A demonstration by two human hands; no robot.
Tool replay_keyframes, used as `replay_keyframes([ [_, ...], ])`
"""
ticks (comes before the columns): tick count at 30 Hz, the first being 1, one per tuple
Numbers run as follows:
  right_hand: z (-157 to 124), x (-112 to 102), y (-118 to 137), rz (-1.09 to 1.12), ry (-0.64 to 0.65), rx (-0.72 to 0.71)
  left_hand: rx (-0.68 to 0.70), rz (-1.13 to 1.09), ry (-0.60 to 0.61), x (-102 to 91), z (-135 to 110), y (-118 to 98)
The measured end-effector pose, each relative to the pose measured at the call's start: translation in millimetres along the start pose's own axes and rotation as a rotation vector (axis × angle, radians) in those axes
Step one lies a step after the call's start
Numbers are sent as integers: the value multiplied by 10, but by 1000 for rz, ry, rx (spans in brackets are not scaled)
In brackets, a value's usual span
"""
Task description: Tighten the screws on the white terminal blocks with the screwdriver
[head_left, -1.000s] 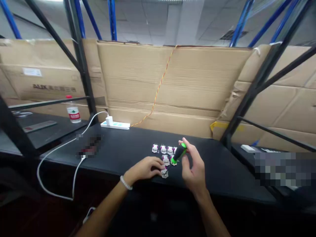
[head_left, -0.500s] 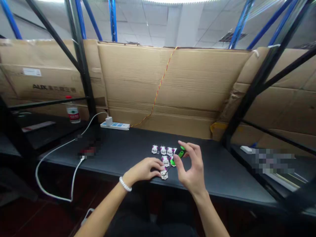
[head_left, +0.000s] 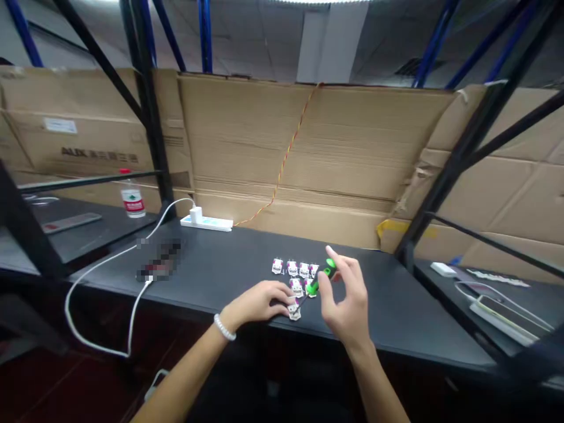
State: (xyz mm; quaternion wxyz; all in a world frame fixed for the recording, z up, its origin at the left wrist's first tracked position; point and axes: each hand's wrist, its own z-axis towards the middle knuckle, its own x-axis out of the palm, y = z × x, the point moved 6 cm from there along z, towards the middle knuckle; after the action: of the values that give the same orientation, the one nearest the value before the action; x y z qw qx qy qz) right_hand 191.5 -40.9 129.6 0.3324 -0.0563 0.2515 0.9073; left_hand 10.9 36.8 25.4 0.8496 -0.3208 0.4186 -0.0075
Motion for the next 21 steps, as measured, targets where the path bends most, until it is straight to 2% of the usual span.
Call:
replay_keyframes([
  [4,-44,3,-50,87,20,20,4,-9,6,4,-1,7],
  [7,-55,9,-40,72,14,4,-3,-1,7,1,-3,12],
  [13,5,-40,65,-68,-128,-73,-2,-11,9,-11,-1,-7],
  [18,-15,18,13,24,16,-42,-5,-8,7,-7,2,-6],
  [21,-38,-3,19,50,13,-55,-9,2,7,-3,-3,4],
])
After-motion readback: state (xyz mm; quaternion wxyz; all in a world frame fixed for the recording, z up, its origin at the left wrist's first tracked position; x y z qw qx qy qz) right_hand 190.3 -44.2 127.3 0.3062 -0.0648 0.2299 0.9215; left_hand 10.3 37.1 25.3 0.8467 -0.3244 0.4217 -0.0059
